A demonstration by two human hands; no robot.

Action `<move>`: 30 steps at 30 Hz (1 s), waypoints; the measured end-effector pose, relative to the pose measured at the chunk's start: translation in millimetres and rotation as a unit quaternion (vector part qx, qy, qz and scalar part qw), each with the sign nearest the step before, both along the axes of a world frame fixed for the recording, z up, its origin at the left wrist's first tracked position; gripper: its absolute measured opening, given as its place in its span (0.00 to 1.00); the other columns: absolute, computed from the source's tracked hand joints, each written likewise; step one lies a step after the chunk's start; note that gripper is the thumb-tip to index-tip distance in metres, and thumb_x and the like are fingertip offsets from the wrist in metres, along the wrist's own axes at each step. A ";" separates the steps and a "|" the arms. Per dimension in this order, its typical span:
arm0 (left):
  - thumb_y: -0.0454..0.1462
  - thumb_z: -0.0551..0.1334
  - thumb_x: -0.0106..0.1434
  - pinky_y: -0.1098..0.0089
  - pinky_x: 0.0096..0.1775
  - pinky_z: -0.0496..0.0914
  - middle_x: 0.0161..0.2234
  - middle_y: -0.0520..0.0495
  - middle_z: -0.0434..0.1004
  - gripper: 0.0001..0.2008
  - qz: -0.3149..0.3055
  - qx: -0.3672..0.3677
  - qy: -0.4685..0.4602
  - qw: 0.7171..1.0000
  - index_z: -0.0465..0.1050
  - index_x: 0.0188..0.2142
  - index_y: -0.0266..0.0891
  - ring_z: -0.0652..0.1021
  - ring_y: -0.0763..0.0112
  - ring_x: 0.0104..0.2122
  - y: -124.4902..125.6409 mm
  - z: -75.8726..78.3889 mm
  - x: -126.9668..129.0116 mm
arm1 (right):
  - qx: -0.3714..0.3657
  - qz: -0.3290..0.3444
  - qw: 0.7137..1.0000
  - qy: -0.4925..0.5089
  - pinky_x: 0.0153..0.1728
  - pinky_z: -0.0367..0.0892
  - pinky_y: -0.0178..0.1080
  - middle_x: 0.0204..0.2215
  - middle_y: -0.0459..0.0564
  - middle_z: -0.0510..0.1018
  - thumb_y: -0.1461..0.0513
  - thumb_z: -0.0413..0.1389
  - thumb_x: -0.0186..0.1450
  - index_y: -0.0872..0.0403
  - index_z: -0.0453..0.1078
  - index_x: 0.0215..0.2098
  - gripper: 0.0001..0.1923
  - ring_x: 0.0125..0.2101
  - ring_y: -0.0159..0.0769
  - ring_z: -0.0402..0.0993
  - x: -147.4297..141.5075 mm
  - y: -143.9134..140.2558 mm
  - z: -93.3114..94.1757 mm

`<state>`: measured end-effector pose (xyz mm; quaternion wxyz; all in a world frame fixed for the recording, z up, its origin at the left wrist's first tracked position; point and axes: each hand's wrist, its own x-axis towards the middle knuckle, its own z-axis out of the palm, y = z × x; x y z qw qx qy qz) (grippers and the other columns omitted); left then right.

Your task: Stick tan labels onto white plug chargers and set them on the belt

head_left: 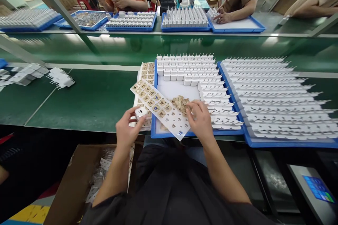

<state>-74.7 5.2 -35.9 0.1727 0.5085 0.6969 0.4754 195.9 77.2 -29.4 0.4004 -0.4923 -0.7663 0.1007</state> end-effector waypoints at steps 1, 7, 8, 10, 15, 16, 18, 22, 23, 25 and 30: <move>0.50 0.67 0.61 0.65 0.44 0.78 0.45 0.45 0.82 0.24 0.033 -0.026 0.048 0.998 0.76 0.53 0.42 0.82 0.61 0.43 3.4 0.8 -13.4 | 0.000 0.017 1.000 -0.015 0.51 0.71 0.49 0.45 0.56 0.78 0.63 0.53 0.71 0.52 0.75 0.47 0.10 0.48 0.48 0.74 -4.7 0.5 0.2; 0.52 0.59 0.66 0.48 0.47 0.74 0.53 0.38 0.81 0.26 0.109 -0.288 0.253 0.917 0.73 0.58 0.46 0.80 0.41 0.48 20.8 5.6 -77.0 | -0.101 0.113 0.974 -0.168 0.53 0.68 0.49 0.46 0.56 0.80 0.66 0.54 0.70 0.56 0.76 0.48 0.12 0.49 0.49 0.73 -36.8 19.5 11.2; 0.52 0.58 0.66 0.48 0.47 0.73 0.53 0.37 0.80 0.26 0.099 -0.299 0.262 0.912 0.73 0.59 0.46 0.79 0.39 0.49 22.4 5.4 -81.2 | -0.117 0.121 0.967 -0.193 0.54 0.68 0.49 0.47 0.57 0.80 0.65 0.54 0.70 0.57 0.76 0.50 0.12 0.50 0.50 0.72 -41.6 24.6 13.2; 0.51 0.58 0.66 0.47 0.49 0.72 0.54 0.35 0.79 0.27 0.075 -0.272 0.291 0.914 0.73 0.59 0.42 0.77 0.39 0.52 25.6 4.3 -81.9 | -0.142 0.128 0.952 -0.237 0.54 0.67 0.48 0.48 0.58 0.79 0.64 0.55 0.71 0.58 0.76 0.52 0.14 0.52 0.50 0.71 -49.9 34.0 15.2; 0.47 0.59 0.69 0.48 0.59 0.67 0.58 0.37 0.77 0.23 -0.026 -0.041 0.331 0.942 0.75 0.56 0.38 0.70 0.45 0.59 41.9 1.6 -40.7 | -0.170 0.127 0.935 -0.283 0.55 0.65 0.47 0.48 0.59 0.78 0.62 0.58 0.70 0.58 0.75 0.54 0.16 0.53 0.50 0.70 -59.8 45.3 8.6; 0.46 0.58 0.70 0.49 0.61 0.67 0.57 0.39 0.78 0.20 -0.080 -0.007 0.321 0.944 0.76 0.55 0.40 0.71 0.48 0.59 46.4 1.4 -27.8 | -0.170 0.125 0.935 -0.284 0.55 0.65 0.46 0.49 0.59 0.78 0.62 0.58 0.70 0.58 0.75 0.54 0.16 0.53 0.50 0.70 -60.3 45.5 7.1; 0.43 0.57 0.71 0.49 0.63 0.65 0.59 0.44 0.77 0.18 -0.185 0.019 0.317 0.930 0.76 0.55 0.43 0.70 0.51 0.62 54.8 0.7 -2.7 | -0.170 0.123 0.935 -0.287 0.55 0.64 0.46 0.49 0.60 0.78 0.61 0.58 0.70 0.58 0.74 0.55 0.17 0.54 0.51 0.70 -60.7 45.7 5.6; 0.36 0.56 0.71 0.41 0.66 0.59 0.63 0.46 0.73 0.18 -0.255 -0.041 0.361 0.896 0.77 0.56 0.44 0.65 0.46 0.68 64.4 -3.0 28.6 | -0.174 0.127 0.932 -0.293 0.53 0.65 0.47 0.49 0.60 0.78 0.62 0.59 0.69 0.58 0.75 0.54 0.16 0.53 0.52 0.71 -62.2 49.9 7.8; 0.36 0.55 0.71 0.40 0.66 0.59 0.62 0.46 0.74 0.18 -0.254 -0.057 0.368 0.893 0.77 0.56 0.43 0.64 0.46 0.68 65.1 -3.9 31.5 | -0.175 0.129 0.931 -0.294 0.52 0.66 0.47 0.48 0.60 0.79 0.62 0.59 0.68 0.58 0.75 0.52 0.15 0.52 0.51 0.71 -63.0 52.0 8.3; 0.36 0.55 0.71 0.40 0.66 0.59 0.62 0.47 0.74 0.18 -0.252 -0.075 0.373 0.890 0.77 0.56 0.42 0.64 0.46 0.68 65.1 -5.0 33.4 | -0.174 0.135 0.931 -0.292 0.50 0.66 0.46 0.45 0.58 0.80 0.63 0.60 0.67 0.57 0.76 0.49 0.12 0.51 0.51 0.72 -64.8 56.7 7.9; 0.37 0.55 0.72 0.43 0.66 0.60 0.63 0.47 0.73 0.18 -0.255 -0.082 0.363 0.893 0.76 0.57 0.43 0.63 0.48 0.69 64.1 -4.4 31.3 | -0.161 0.146 0.938 -0.271 0.49 0.65 0.43 0.41 0.55 0.80 0.64 0.56 0.70 0.56 0.76 0.42 0.07 0.46 0.45 0.73 -68.5 62.5 2.9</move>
